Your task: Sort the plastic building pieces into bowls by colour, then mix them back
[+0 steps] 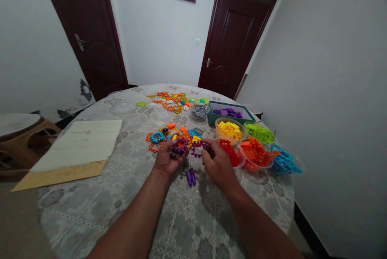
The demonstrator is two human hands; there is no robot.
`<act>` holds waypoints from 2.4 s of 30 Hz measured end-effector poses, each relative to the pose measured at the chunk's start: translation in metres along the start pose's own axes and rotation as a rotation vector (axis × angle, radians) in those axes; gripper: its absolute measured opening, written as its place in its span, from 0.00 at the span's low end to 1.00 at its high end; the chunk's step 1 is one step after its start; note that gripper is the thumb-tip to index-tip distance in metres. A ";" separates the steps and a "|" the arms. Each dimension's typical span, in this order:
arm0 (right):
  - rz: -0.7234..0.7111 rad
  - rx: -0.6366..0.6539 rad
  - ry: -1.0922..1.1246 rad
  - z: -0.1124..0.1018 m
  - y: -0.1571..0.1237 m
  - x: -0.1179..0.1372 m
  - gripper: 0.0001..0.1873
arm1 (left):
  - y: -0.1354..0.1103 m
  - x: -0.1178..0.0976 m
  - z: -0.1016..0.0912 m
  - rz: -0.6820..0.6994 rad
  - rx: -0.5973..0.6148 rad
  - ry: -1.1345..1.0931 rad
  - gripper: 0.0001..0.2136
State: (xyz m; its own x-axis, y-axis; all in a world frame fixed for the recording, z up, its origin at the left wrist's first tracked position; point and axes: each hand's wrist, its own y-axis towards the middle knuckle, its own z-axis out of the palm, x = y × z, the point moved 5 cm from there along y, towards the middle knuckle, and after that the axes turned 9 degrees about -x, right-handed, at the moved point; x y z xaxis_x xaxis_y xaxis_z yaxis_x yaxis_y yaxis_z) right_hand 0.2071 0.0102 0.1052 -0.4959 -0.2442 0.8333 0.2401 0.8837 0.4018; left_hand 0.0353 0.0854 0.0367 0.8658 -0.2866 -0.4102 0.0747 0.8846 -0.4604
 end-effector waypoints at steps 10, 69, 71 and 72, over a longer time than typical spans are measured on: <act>-0.130 0.072 -0.296 -0.065 0.103 0.004 0.22 | 0.005 0.007 -0.001 -0.007 0.040 0.018 0.22; -0.268 0.120 -0.380 -0.010 0.069 0.005 0.17 | 0.000 0.013 0.001 -0.063 0.040 0.070 0.21; -0.315 0.187 -0.336 0.010 0.042 0.009 0.16 | 0.000 0.014 0.002 -0.079 0.053 0.075 0.21; -0.341 0.197 -0.326 0.017 0.033 0.010 0.15 | -0.001 0.015 0.003 -0.088 0.059 0.074 0.21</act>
State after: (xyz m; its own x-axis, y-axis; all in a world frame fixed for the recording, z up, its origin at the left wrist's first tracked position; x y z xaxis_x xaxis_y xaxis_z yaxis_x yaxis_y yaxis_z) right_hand 0.1958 0.0433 0.1201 -0.7610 -0.4221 0.4927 -0.1272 0.8417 0.5247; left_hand 0.0497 0.0817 0.0333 0.8158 -0.3884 -0.4285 0.1793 0.8743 -0.4510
